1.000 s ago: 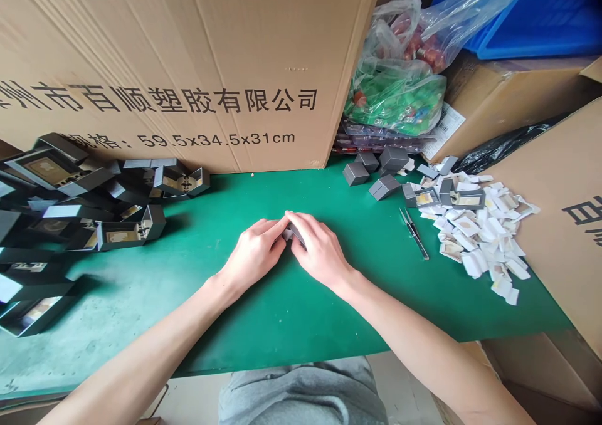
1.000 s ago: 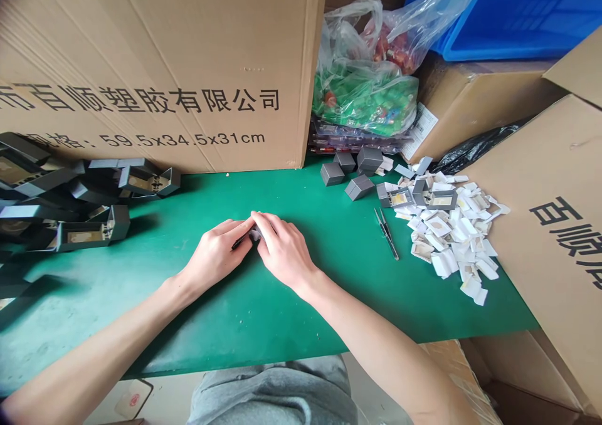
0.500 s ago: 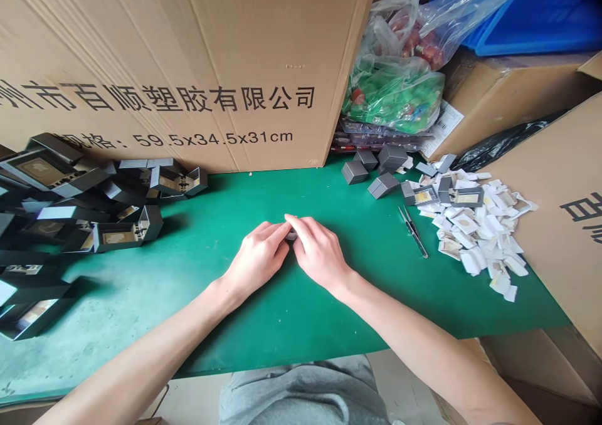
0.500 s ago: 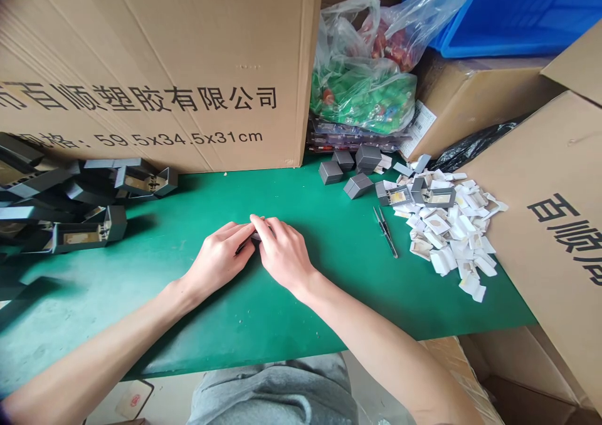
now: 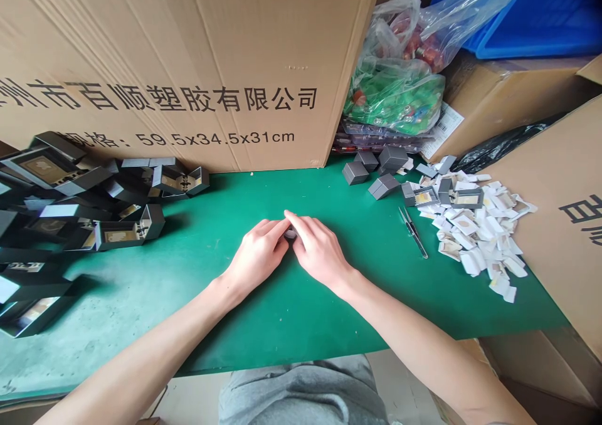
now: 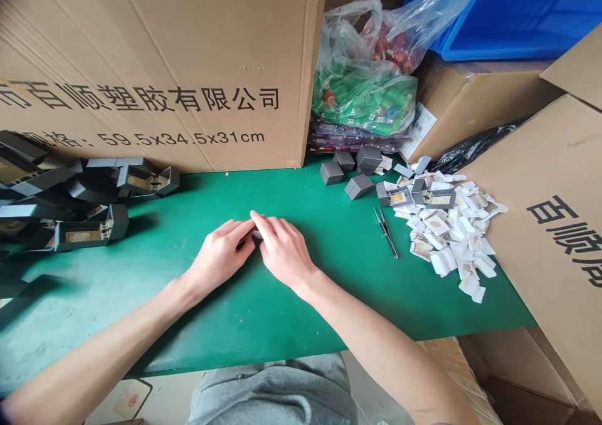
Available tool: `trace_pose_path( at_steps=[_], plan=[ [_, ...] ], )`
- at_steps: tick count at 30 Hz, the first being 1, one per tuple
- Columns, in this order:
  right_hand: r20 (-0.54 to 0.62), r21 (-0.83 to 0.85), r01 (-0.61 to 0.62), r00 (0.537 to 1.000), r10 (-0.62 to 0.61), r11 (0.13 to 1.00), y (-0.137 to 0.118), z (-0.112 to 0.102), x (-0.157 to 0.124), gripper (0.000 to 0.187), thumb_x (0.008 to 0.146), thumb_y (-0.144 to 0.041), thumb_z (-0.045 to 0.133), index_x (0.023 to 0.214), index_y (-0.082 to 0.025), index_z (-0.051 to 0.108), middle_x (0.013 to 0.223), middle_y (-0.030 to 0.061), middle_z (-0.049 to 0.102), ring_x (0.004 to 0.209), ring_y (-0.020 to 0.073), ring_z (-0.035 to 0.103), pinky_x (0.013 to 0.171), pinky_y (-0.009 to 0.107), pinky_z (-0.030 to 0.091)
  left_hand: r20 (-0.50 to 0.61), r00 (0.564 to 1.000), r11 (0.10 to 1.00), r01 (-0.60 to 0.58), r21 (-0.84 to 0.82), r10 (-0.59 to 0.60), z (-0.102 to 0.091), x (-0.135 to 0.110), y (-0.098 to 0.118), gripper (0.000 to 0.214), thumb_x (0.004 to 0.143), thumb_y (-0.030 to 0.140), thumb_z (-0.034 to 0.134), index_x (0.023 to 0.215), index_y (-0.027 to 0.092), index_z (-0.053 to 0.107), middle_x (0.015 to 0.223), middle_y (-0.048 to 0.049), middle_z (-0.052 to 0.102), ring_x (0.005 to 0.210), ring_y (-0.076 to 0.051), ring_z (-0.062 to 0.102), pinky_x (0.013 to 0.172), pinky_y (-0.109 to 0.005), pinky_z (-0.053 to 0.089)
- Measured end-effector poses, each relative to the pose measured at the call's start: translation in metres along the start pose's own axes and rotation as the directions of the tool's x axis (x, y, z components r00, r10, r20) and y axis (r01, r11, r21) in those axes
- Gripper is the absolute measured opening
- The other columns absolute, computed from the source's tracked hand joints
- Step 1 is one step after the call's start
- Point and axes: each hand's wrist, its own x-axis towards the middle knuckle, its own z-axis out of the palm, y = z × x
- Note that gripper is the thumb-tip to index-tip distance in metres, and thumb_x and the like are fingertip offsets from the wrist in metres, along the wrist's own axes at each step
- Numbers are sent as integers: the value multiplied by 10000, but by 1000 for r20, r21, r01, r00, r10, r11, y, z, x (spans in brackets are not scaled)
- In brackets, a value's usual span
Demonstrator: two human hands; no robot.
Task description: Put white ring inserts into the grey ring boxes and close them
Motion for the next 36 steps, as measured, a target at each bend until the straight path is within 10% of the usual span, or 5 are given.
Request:
trace_pose_path(
  at_steps=[36],
  plan=[
    [-18, -131, 57, 998, -60, 990, -1, 0, 2, 498, 985, -106, 379, 1466, -171, 491, 1289, 103, 685, 1097, 215, 698, 917, 349, 604, 5, 989, 984, -149, 94, 149, -7, 1, 3, 286, 961, 66, 355, 1070, 159, 602, 930, -89, 714, 688, -195, 546, 666, -320, 510]
  ],
)
